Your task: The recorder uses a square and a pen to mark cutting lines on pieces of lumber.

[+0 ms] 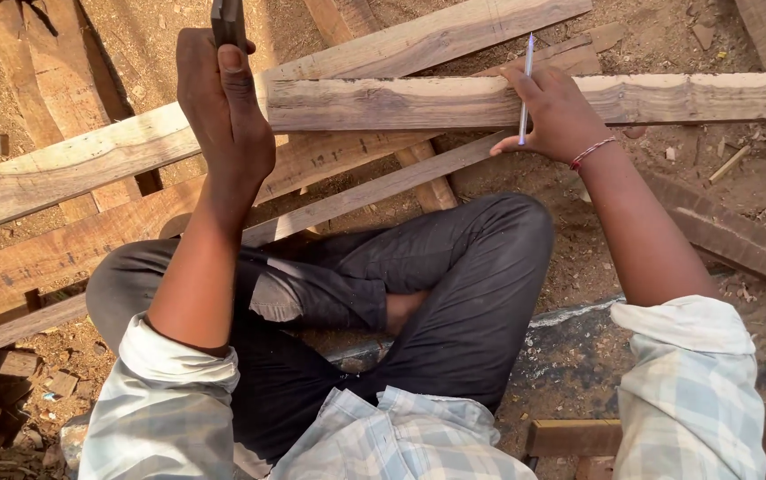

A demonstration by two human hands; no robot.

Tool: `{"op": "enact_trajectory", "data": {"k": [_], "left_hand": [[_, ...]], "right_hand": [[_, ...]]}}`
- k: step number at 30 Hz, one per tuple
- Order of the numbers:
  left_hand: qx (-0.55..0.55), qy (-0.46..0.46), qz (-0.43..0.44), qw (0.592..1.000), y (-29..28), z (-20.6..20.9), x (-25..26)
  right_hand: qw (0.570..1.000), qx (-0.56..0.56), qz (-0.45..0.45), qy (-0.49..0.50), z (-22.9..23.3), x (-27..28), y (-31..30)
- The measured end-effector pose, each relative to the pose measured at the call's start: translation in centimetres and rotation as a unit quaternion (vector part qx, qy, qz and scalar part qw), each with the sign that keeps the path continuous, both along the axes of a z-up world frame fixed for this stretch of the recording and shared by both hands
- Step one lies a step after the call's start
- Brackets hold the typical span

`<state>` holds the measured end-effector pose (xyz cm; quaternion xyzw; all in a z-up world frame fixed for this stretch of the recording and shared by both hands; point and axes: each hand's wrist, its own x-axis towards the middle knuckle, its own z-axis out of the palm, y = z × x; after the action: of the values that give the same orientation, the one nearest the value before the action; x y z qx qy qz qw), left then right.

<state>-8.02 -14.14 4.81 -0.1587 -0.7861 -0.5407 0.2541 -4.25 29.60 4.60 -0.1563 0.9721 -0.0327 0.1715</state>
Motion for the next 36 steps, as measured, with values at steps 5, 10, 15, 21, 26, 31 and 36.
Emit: {"op": "enact_trajectory", "data": {"k": [5, 10, 15, 21, 26, 31, 36], "left_hand": [[-0.041, -0.028, -0.005, 0.999, 0.9, -0.4, 0.9], [-0.043, -0.083, -0.054, 0.994, 1.7, -1.4, 2.2], [-0.092, -0.134, -0.163, 0.973, 3.0, 3.3, 4.9], [-0.228, -0.158, -0.273, 0.921, 3.1, 2.9, 10.1], [-0.375, -0.058, -0.213, 0.900, 1.7, -0.4, 13.0], [-0.388, -0.024, -0.187, 0.902, 1.8, -1.9, 13.0], [-0.396, -0.011, -0.197, 0.897, 1.9, -3.6, 13.0]], "right_hand": [[0.994, -0.005, 0.070, 0.082, -1.2, -0.3, 0.8], [0.992, 0.016, 0.103, 0.072, -0.8, 1.1, 1.3], [0.992, 0.009, 0.102, 0.068, 0.4, 4.1, 0.9], [0.992, -0.029, 0.088, 0.084, -0.8, 6.3, 1.4], [0.986, -0.043, 0.057, 0.153, 0.4, 7.2, -0.7], [0.956, -0.186, -0.052, 0.221, 0.0, 6.9, -6.6], [0.909, -0.307, -0.132, 0.249, -3.9, 5.5, -10.8]]}}
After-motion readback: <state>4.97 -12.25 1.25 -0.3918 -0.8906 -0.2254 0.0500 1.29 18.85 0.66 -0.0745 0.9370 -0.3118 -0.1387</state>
